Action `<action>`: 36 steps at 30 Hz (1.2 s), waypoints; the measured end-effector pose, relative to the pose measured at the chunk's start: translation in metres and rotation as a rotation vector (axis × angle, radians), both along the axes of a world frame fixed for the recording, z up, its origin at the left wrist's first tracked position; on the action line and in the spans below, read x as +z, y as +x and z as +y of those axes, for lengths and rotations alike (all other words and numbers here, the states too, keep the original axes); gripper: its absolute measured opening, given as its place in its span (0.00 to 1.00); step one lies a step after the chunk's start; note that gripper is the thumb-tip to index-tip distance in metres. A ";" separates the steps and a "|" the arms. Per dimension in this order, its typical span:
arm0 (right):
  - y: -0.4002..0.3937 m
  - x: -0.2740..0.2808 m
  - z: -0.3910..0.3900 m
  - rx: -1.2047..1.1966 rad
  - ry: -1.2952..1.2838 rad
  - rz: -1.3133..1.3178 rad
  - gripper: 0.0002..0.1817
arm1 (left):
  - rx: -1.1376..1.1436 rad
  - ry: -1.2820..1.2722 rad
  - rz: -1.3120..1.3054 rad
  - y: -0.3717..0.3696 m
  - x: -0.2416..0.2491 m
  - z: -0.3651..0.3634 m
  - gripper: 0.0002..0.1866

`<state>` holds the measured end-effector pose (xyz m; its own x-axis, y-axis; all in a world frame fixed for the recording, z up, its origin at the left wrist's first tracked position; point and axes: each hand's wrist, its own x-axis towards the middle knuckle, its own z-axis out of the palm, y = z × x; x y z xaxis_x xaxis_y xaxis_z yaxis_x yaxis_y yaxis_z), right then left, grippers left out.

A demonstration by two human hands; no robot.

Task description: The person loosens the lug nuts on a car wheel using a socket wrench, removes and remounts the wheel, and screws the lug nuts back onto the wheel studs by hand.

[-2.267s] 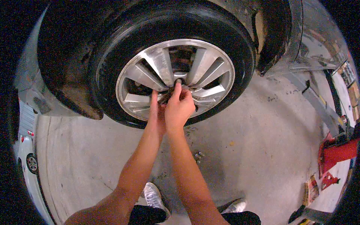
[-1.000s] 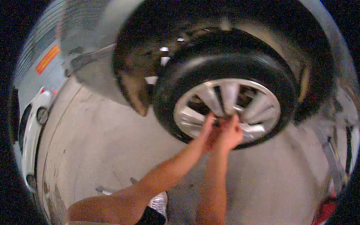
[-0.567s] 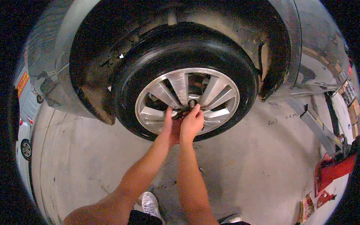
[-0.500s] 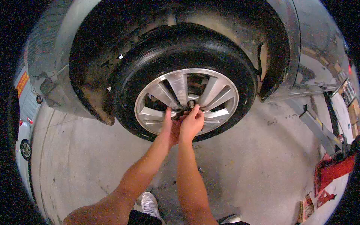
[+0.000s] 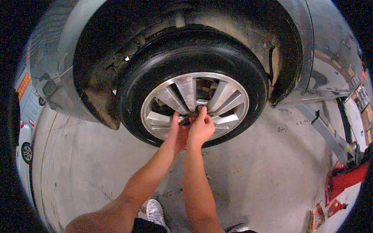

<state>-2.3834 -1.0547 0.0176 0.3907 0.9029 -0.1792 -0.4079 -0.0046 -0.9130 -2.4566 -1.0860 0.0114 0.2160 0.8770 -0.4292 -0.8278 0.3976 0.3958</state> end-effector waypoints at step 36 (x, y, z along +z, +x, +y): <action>0.008 0.002 0.000 0.105 0.008 0.345 0.19 | 0.026 0.008 -0.041 0.001 -0.008 0.003 0.40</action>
